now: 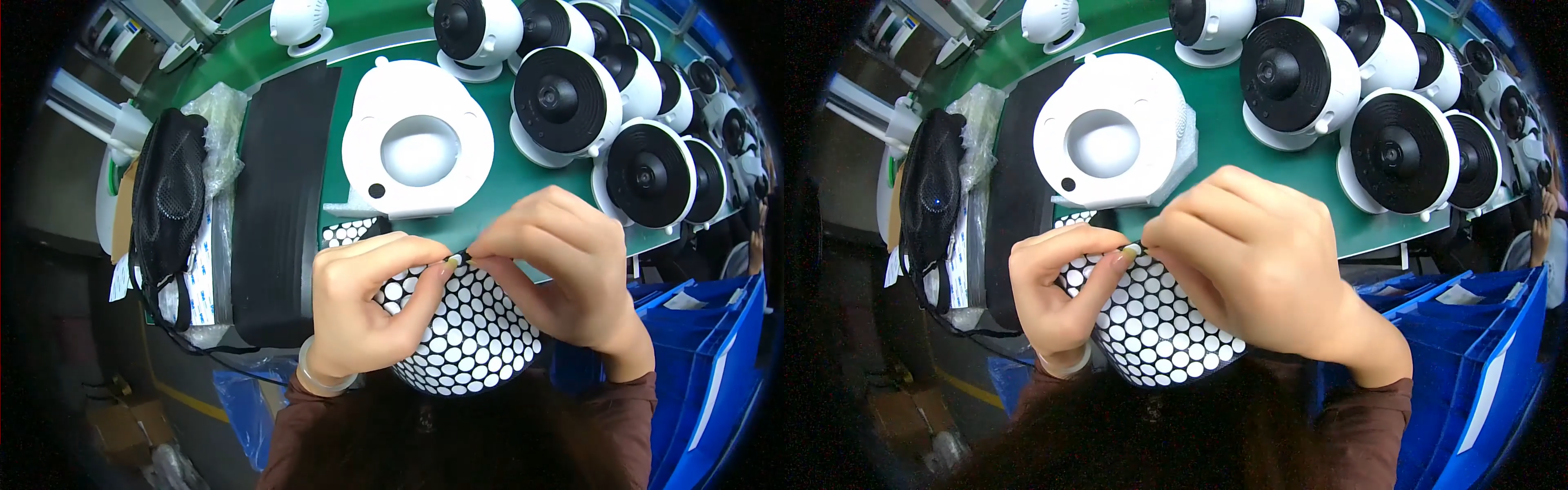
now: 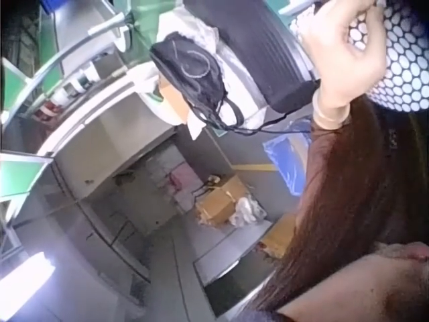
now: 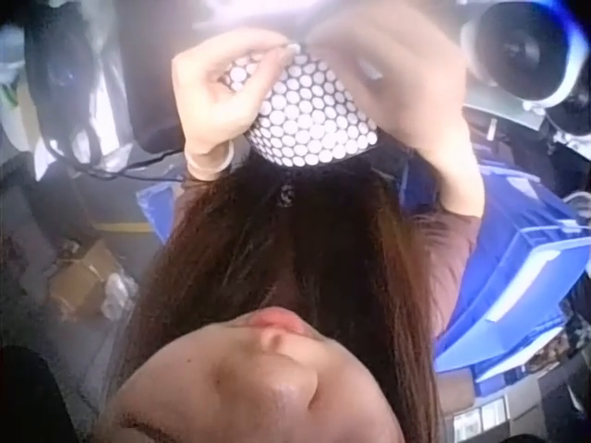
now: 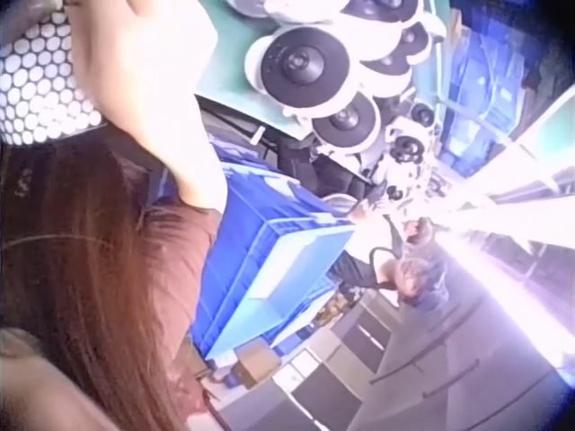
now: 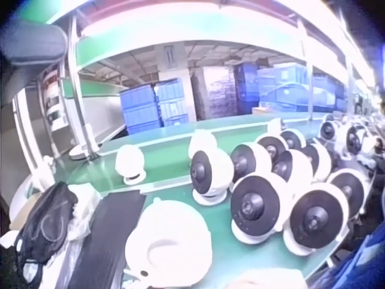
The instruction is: Assembling security camera housings by attaching internal components and seals on a production line.
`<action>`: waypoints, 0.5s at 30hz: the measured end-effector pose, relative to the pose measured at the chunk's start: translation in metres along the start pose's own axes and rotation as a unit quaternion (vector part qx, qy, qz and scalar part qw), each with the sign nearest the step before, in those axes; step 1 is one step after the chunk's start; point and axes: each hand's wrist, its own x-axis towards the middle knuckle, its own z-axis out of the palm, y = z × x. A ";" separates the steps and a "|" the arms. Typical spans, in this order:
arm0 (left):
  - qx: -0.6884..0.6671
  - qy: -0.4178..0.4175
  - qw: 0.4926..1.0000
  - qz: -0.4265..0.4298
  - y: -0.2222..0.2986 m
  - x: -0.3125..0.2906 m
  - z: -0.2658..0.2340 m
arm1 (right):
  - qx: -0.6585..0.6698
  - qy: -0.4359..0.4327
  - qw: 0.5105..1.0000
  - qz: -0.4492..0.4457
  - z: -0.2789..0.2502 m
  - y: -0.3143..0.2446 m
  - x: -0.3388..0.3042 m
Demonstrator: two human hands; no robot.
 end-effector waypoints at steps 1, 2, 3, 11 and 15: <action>0.000 -0.001 1.000 0.000 0.000 0.000 -0.001 | 0.015 -0.027 1.000 0.005 -0.001 0.002 0.002; 0.001 -0.006 1.000 -0.005 -0.001 0.002 -0.001 | 0.014 -0.026 1.000 0.009 0.000 0.004 0.003; 0.003 -0.011 1.000 -0.010 -0.002 0.003 -0.001 | 0.015 -0.020 1.000 -0.013 0.002 0.006 0.004; -0.088 0.023 0.990 -0.106 -0.008 -0.003 -0.003 | 0.031 -0.007 0.999 -0.016 0.014 0.009 0.005; -0.080 0.022 0.993 -0.081 -0.010 -0.002 -0.004 | 0.048 -0.038 0.998 0.005 0.009 0.008 0.008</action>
